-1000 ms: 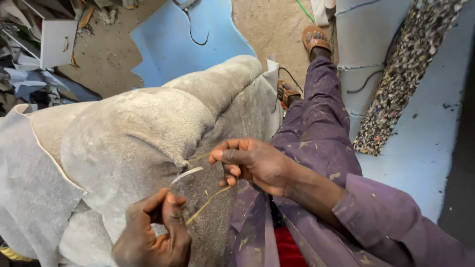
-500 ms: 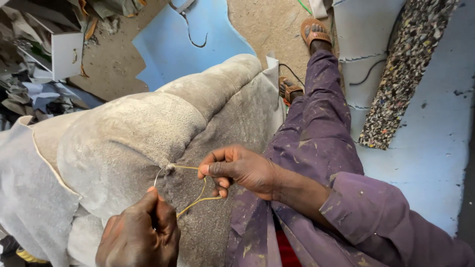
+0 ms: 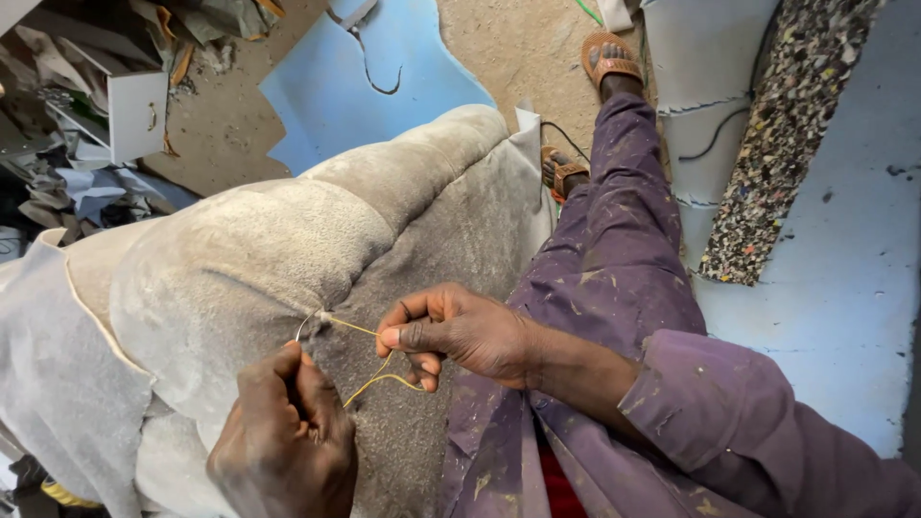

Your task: Hand-sewing a seam on a sofa cushion using a curved needle and thread

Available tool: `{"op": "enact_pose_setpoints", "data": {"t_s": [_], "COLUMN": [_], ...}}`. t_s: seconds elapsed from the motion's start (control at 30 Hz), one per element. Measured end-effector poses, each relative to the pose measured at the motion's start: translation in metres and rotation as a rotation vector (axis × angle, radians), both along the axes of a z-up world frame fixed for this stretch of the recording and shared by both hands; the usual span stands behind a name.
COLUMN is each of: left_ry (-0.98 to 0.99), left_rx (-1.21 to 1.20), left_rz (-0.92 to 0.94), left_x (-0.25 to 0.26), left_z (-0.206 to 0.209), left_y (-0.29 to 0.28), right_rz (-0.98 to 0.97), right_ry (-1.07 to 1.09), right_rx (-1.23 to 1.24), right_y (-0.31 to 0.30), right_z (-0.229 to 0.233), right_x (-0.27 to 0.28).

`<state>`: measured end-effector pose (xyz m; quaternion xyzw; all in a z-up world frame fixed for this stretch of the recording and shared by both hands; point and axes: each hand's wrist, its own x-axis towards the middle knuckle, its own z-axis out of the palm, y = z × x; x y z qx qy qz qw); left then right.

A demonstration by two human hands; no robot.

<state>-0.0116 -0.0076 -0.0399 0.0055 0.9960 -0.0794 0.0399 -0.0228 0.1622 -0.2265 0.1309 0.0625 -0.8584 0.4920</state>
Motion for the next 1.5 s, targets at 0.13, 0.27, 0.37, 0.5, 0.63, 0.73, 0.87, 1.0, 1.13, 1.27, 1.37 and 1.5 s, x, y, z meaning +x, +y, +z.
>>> {"op": "enact_pose_setpoints", "data": {"t_s": [0.13,0.27,0.37,0.5,0.63,0.73,0.87,1.0,1.13,1.27,1.37,1.5], "left_ry": [-0.052,-0.153,-0.232,-0.326,-0.251,-0.346,-0.314,-0.134,-0.150,-0.291,-0.401,-0.382], "left_rx": [0.039,0.212,0.095,-0.055,-0.206,-0.062,0.001,-0.229,-0.239,-0.198,-0.171,-0.142], "left_rz": [0.301,0.367,0.295,0.071,-0.076,0.105,0.339,0.197,0.035,-0.053,-0.108,-0.126], "left_x": [-0.014,-0.036,-0.036,-0.034,-0.025,-0.021,-0.004,0.009,-0.011,-0.036,-0.039,-0.044], "left_z": [0.010,0.017,0.009,-0.013,-0.032,-0.015,0.000,0.002,0.004,0.000,-0.017,-0.029], "left_y": [0.003,-0.015,-0.021,-0.021,-0.017,-0.009,0.007,-0.006,-0.017,-0.027,-0.032,-0.026], "right_rz": [-0.018,0.012,0.014,0.027,0.025,0.007,0.042,0.010,0.040,0.016,-0.047,-0.054], "right_ry": [0.016,0.003,-0.010,0.089,0.107,0.164,0.231,0.296,0.337,0.358,0.380,0.574], "right_rx": [-0.003,0.007,0.007,0.065,0.117,0.166,0.313,0.343,0.399,0.420,0.380,0.605], "right_y": [-0.002,-0.007,-0.014,-0.020,-0.035,-0.031,-0.025,-0.032,-0.031,-0.036,-0.044,-0.029], "right_z": [0.001,0.004,0.004,0.011,0.010,0.013,0.017,0.022,0.030,0.025,0.026,0.046], "right_x": [0.006,0.007,0.018,0.017,0.028,0.022,0.021,0.024,0.021,0.024,0.029,0.012]}}
